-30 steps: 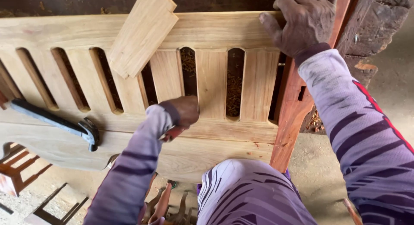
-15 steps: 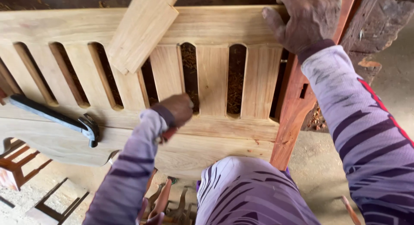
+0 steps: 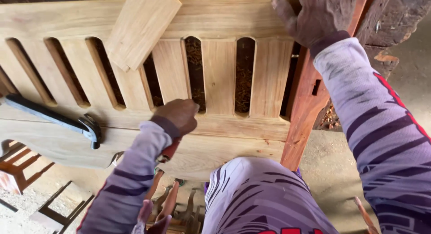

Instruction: Clean and refine the joints of a wooden headboard frame using a small hand tool.

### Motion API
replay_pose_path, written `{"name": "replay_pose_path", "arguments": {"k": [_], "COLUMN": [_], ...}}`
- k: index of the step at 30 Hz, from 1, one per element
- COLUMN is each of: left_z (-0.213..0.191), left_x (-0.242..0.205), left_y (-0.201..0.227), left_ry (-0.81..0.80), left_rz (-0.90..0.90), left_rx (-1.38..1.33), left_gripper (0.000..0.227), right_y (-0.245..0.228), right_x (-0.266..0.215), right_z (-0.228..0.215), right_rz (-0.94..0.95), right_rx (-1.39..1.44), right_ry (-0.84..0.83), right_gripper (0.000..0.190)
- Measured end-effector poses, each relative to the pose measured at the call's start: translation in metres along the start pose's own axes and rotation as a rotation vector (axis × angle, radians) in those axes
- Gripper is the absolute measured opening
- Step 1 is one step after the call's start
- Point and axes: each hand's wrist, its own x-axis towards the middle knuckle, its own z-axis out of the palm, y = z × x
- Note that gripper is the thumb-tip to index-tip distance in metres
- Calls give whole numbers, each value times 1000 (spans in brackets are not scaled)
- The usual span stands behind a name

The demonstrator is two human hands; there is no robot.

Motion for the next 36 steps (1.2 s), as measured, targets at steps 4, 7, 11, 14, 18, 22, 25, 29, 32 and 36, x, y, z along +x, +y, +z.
{"name": "replay_pose_path", "arguments": {"k": [4, 7, 11, 14, 18, 22, 25, 29, 32, 36], "left_z": [-20, -14, 3, -2, 10, -27, -44, -41, -9, 6], "left_x": [-1, -8, -3, -18, -11, -26, -58, -65, -43, -26], "left_y": [19, 18, 13, 10, -4, 10, 9, 30, 24, 16], "left_ry": [-18, -48, 87, -83, 229, -87, -40, 0, 255, 118], "left_rz": [-173, -170, -137, -223, -10, -58, -79, -187, -108, -215], "left_rx": [7, 35, 80, 51, 29, -90, -251, -178, -116, -16], "left_gripper": [23, 23, 26, 62, 30, 35, 40, 56, 56, 40], "right_y": [-8, 14, -6, 19, 24, 2, 22, -8, 27, 28], "right_x": [11, -7, 10, 0, -4, 4, -9, 10, -8, -8], "right_z": [-21, 3, -13, 4, 12, -12, 13, -19, 10, 11], "right_rz": [-13, -9, 18, 76, 47, 32, 6, 8, 10, 10], "right_rx": [-245, -212, -121, -44, 92, -172, -111, -230, -162, -3], "right_ry": [18, 13, -2, -51, -35, -22, 7, 4, -17, -14], "right_gripper": [27, 28, 32, 33, 33, 31, 29, 29, 29, 28]}}
